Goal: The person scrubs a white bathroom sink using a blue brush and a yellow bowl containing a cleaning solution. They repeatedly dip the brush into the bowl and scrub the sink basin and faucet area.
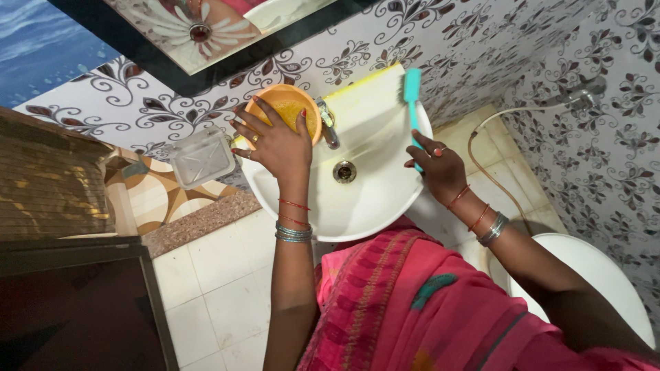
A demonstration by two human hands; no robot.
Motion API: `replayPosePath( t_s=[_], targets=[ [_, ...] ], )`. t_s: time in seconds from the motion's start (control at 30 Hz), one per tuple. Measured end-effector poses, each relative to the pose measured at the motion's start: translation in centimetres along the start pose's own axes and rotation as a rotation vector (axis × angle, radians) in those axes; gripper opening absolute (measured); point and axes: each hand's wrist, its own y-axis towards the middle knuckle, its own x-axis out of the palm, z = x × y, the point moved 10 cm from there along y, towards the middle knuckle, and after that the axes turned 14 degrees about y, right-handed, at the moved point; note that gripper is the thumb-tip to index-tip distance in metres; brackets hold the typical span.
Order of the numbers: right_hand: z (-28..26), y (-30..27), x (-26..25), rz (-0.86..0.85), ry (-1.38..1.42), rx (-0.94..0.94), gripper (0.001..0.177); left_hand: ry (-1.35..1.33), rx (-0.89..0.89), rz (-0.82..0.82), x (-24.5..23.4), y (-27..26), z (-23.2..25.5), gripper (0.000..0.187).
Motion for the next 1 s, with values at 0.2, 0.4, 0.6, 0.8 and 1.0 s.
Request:
replayPosePath(
  t_s=[0.2,0.4,0.6,0.8,1.0],
  targets=[
    [-1.0,-3.3,6.0,-0.566,0.714,0.509,0.04,-0.018,-0.006,-0.021,-0.1,-0.2,-0.1,0.087],
    [-3.1,2.3,-1.7,0.098,0.175,-0.003,0.025,-0.031,0.004,0.032,-0.6,-0.1,0.0,0.087],
    [-2.9,4.1,-0.7,-0.003,0.186,0.048,0.029,-0.028,-0.004,0.027,-0.9,0.0,0.1,0.087],
    [-4.6,5.0,0.3,-0.142,0.199,-0.138,0.026,-0.019,-0.014,0.056,-1.0,-0.1,0.0,0.086],
    [-4.1,5.7,0.6,-0.076,0.232,-0.116,0.024,-0.025,-0.012,0.024,-1.1,-0.1,-0.1,0.087]
  ],
)
